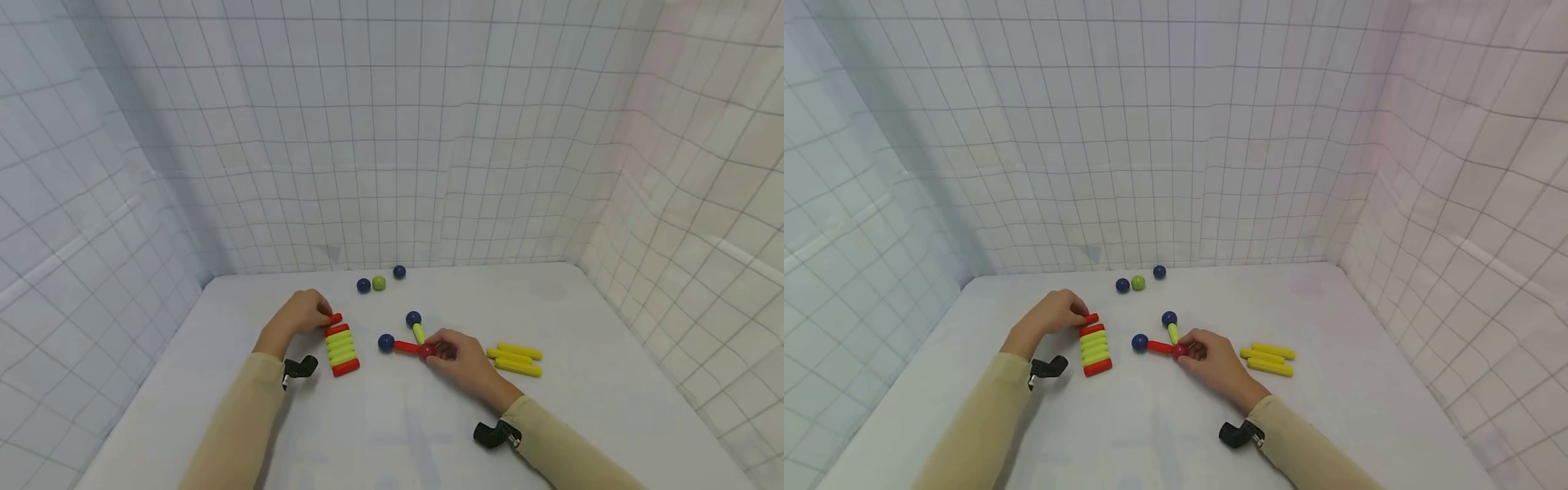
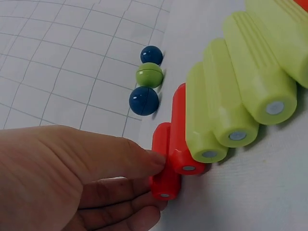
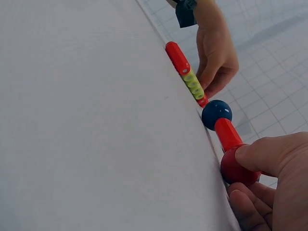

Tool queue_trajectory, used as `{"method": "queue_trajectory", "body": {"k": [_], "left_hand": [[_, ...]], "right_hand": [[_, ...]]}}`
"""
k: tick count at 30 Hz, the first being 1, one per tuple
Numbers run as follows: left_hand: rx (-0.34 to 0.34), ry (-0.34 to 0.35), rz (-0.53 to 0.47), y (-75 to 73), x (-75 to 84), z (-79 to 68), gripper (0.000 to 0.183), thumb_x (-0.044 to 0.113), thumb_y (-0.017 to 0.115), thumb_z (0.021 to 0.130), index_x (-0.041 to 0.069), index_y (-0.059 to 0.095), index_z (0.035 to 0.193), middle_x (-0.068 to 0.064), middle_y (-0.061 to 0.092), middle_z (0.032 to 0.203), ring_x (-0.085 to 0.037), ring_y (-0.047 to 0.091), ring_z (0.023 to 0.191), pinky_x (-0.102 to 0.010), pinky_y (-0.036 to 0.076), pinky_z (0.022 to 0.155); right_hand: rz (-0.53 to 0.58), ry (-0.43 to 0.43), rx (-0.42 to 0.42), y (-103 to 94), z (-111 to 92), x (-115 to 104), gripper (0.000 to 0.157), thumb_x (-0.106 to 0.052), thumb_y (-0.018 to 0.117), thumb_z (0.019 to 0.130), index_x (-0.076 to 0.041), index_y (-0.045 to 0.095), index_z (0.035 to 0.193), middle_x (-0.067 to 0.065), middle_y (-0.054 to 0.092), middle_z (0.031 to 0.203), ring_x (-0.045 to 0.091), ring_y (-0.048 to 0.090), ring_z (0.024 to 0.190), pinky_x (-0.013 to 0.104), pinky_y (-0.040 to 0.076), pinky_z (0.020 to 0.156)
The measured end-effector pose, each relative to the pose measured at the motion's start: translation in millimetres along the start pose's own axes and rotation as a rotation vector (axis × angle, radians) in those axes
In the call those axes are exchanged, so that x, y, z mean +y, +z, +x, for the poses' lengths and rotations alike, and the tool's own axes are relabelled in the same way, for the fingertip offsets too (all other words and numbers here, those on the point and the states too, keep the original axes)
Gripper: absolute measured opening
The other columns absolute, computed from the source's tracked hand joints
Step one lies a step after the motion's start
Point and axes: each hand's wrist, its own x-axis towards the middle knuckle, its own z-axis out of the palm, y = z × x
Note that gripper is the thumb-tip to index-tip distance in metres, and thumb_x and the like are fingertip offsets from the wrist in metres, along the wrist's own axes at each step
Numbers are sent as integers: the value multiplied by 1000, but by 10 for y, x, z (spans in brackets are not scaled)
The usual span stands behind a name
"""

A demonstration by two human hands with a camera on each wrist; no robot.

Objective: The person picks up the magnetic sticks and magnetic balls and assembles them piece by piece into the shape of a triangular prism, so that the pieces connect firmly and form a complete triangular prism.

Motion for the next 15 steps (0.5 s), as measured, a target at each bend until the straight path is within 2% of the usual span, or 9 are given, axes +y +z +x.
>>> {"method": "queue_trajectory", "body": {"k": [6,15], "left_hand": [[-22,8,24,-25,11,45,20,16,79,99,2,80,114,-9,75,107,-25,64,90,-41,59,81],[-11,24,33,-19,47,86,13,11,79,97,4,79,108,-8,73,102,-26,64,88,-41,58,80]], "right_hand": [[-17,-10,4,5,3,18,28,-14,85,96,-30,76,117,-13,71,100,14,66,88,31,58,81],[-27,-25,7,5,25,43,28,-13,85,96,-27,76,118,-13,71,101,14,65,89,32,58,81]]}}
